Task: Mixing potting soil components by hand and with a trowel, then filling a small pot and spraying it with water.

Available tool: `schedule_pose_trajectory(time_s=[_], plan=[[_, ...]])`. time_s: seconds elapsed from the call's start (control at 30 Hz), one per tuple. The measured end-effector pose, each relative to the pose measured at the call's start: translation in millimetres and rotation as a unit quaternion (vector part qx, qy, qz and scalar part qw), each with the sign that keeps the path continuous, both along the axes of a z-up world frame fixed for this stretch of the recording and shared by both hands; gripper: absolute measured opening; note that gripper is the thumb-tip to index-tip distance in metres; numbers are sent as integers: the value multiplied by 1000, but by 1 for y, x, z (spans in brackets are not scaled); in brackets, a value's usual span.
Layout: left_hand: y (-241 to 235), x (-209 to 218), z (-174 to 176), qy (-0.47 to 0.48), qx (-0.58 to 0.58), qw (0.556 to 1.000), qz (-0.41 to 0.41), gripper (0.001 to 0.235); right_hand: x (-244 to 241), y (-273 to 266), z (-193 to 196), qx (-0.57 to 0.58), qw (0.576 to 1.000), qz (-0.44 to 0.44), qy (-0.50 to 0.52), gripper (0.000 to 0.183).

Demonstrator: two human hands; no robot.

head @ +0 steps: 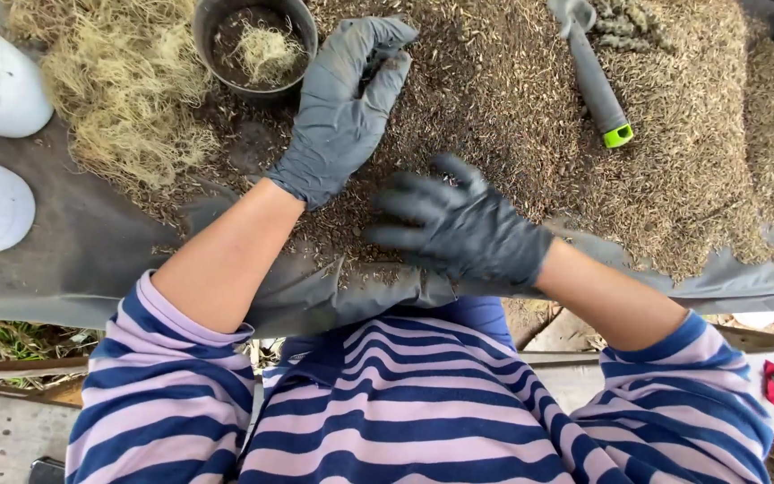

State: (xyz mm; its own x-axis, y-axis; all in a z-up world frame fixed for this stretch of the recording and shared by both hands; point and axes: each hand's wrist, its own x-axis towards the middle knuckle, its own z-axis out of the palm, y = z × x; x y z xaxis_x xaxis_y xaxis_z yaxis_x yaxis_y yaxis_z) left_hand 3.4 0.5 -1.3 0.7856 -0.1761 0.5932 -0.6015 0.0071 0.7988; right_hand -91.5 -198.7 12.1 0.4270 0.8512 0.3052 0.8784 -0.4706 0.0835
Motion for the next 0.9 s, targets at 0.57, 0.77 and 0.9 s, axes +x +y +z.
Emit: schedule_pose_trajectory(time_s=[0.57,0.77,0.9], plan=[[4,-19,38,-39,129,990,44,42,109,-34,45,59,998,-9,-11,54],[31,-98,72,86,313,941,100,88,90,-84,12,175,970,-145,-82,28],[55,-120,-14,91,360,917,149,90,89,-82,18,199,968,-127,-82,30]])
